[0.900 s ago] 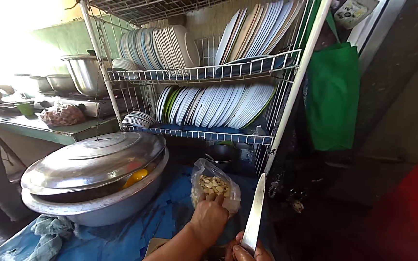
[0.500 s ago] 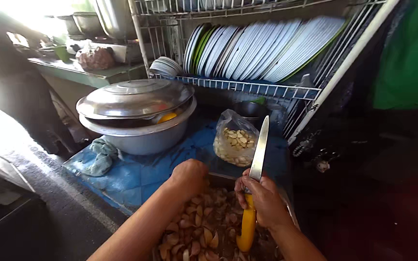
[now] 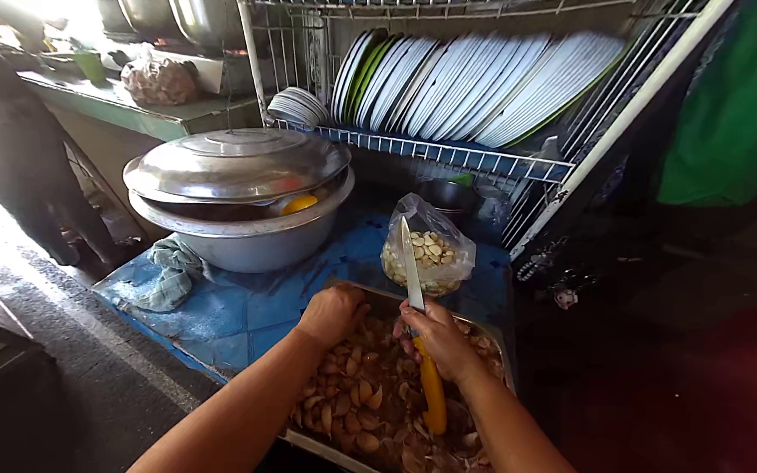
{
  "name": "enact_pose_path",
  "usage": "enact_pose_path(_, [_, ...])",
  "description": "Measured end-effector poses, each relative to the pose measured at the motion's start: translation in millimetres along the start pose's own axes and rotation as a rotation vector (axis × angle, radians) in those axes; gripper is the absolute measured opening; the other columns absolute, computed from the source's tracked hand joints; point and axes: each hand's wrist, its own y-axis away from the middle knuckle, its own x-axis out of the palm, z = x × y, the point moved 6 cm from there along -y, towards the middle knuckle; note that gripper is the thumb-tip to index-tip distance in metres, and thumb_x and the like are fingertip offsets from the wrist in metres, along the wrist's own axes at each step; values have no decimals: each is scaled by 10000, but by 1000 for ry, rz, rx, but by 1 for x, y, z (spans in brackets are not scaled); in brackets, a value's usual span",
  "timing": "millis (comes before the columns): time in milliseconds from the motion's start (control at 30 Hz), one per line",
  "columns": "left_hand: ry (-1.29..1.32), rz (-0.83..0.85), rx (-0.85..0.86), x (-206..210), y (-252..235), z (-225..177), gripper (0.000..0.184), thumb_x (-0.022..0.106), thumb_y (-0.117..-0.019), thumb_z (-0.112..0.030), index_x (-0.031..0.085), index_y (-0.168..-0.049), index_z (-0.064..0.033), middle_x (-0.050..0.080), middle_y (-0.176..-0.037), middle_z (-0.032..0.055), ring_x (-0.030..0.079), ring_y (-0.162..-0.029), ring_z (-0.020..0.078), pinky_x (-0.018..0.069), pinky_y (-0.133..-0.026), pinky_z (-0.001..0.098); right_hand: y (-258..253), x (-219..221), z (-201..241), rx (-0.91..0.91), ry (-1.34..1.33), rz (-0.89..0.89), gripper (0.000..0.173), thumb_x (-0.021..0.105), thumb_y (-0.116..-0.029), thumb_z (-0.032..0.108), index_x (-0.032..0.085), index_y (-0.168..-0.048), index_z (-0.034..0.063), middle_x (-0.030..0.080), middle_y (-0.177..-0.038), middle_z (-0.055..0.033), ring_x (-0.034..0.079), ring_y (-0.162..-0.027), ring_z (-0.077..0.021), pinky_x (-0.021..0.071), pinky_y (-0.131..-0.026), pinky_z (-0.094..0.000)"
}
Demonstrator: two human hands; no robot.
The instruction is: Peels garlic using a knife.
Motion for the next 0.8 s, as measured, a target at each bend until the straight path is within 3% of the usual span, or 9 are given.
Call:
enact_pose_path(200, [13,-229,217,-2,-7,-2,157,648,-988,-166,752,-987,-49,728,-1002,128,725,-945,287,599,-813,489,-3,-8,11,-94,-61,-32,197,391,-1113,139,546,-1186,42,670,-772,-89,542,-464,-109,446,-411,-203])
enact_pose_path(267, [21,-40,186,-7,-3,-15,126,662,-974,-128,767,-1007,-68,726,-1009,116,709,-970,288,583,-862,506,-2,-10,13,-154,-52,-50,188,394,-1101,123,548,-1176,45,676,-788,-86,548,-472,-114,454,-416,-208])
enact_pose_path(333, [-67,313,47,-5,3,-31,137,659,-978,-174,761,-1021,-93,716,-1031,119,683,-1018,316,555,-878,549,-3,-11,12,-187,2,-72,183,416,-1097,119,551,-1197,47,683,-796,-83,554,-482,-124,460,-432,-222])
enact_pose_path(433, [-144,678,-183,1,19,-58,196,679,-965,-200,726,-1079,-48,661,-1146,208,638,-1088,418,531,-858,643,-5,-9,8,-166,107,-102,180,438,-1093,120,542,-1220,43,677,-782,-67,557,-487,-123,467,-440,-233])
enact_pose_path(533, [-195,747,-236,14,28,-78,241,654,-949,-64,648,-1151,66,610,-1228,282,618,-1119,474,527,-852,652,-5,-5,6,-90,240,-105,186,464,-1078,97,557,-1225,32,684,-780,-52,573,-506,-114,479,-463,-243])
enact_pose_path(633, [-247,754,-189,18,32,-90,229,598,-937,42,618,-1155,110,597,-1260,305,602,-1159,489,518,-883,647,-2,2,12,20,371,-50,177,477,-1075,100,558,-1219,35,686,-849,-64,598,-566,-124,510,-538,-274])
enact_pose_path(733, [-234,756,-88,18,38,-92,241,561,-962,52,602,-1186,131,547,-1347,305,551,-1235,496,475,-976,648,3,10,26,114,468,24,190,458,-1076,106,547,-1229,38,674,-897,-74,593,-587,-123,509,-561,-278])
enact_pose_path(800, [-207,715,-38,13,40,-88,231,543,-988,14,609,-1191,103,564,-1332,289,564,-1226,484,481,-965,642,4,12,37,155,518,47,204,447,-1085,120,526,-1259,46,669,-934,-82,588,-580,-123,505,-549,-273])
